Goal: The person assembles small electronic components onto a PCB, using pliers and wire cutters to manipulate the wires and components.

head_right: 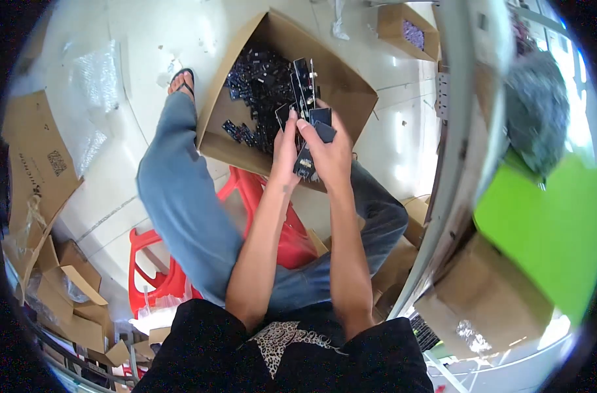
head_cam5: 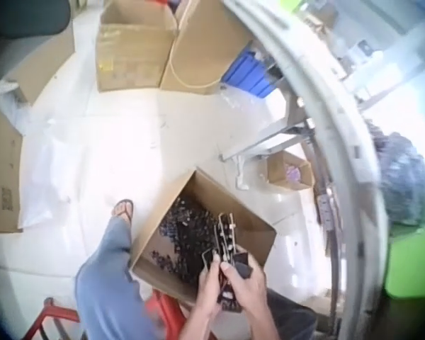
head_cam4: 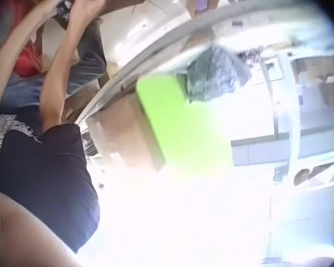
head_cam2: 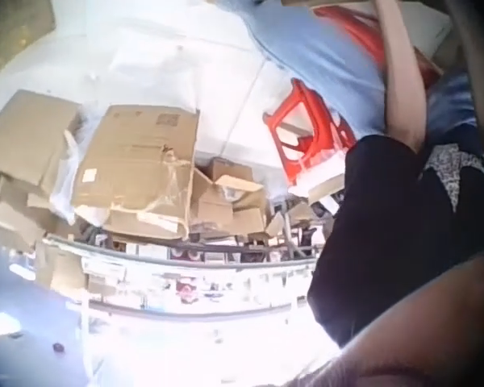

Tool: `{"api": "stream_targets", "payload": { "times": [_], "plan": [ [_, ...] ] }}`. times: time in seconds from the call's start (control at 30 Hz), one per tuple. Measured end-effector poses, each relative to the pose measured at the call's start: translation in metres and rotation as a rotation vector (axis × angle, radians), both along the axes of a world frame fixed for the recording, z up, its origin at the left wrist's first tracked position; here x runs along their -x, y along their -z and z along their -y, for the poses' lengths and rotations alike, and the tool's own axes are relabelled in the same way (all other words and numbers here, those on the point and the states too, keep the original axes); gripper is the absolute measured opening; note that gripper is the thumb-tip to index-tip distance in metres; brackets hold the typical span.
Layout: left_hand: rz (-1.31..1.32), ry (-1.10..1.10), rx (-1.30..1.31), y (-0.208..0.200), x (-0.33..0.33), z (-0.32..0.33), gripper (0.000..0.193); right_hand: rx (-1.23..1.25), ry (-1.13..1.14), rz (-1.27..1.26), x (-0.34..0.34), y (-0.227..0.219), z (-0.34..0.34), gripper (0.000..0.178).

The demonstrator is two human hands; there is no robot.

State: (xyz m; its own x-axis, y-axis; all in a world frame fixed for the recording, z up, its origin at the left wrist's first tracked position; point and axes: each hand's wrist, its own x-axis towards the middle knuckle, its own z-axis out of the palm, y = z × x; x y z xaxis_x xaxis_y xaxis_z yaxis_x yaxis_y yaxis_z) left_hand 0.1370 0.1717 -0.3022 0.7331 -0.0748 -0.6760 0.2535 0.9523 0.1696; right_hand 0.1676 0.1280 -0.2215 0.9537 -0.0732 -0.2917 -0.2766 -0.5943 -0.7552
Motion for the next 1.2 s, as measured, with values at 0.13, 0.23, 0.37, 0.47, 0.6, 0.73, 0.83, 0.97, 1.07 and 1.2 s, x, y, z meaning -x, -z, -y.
{"api": "stream_targets", "payload": {
  "times": [0.13, 0.23, 0.37, 0.47, 0.6, 0.73, 0.83, 0.97, 1.07, 1.2],
  "plan": [
    [-0.002, -0.023, 0.073, -0.047, 0.024, -0.008, 0.045, 0.090, -0.096, 0.143, 0.024, -0.041, -0.002, 0.051],
    [0.062, -0.164, 0.190, -0.064, 0.064, -0.018, 0.048, 0.121, -0.186, 0.117, 0.053, -0.079, -0.021, 0.050],
    [-0.031, -0.211, 0.061, -0.111, 0.115, -0.029, 0.047, 0.251, -0.349, 0.300, 0.095, -0.114, -0.028, 0.051],
    [0.113, -0.173, 0.035, -0.140, 0.149, -0.037, 0.058, 0.267, -0.348, 0.363, 0.121, -0.150, -0.029, 0.052],
    [0.158, -0.029, 0.062, -0.174, 0.203, -0.028, 0.065, 0.276, -0.310, 0.372, 0.183, -0.188, -0.019, 0.057],
    [0.213, 0.126, 0.086, -0.200, 0.249, -0.005, 0.066, 0.277, -0.250, 0.399, 0.223, -0.226, 0.000, 0.058],
    [0.247, 0.249, 0.132, -0.211, 0.272, 0.013, 0.066, 0.339, -0.207, 0.390, 0.246, -0.245, 0.014, 0.058],
    [0.271, 0.377, 0.210, -0.228, 0.304, 0.049, 0.067, 0.414, -0.090, 0.343, 0.278, -0.267, 0.045, 0.059],
    [0.281, 0.480, 0.274, -0.236, 0.311, 0.059, 0.067, 0.476, 0.030, 0.305, 0.302, -0.284, 0.067, 0.057],
    [0.280, 0.633, 0.354, -0.249, 0.318, 0.071, 0.068, 0.526, 0.167, 0.305, 0.328, -0.302, 0.088, 0.059]
  ]
}}
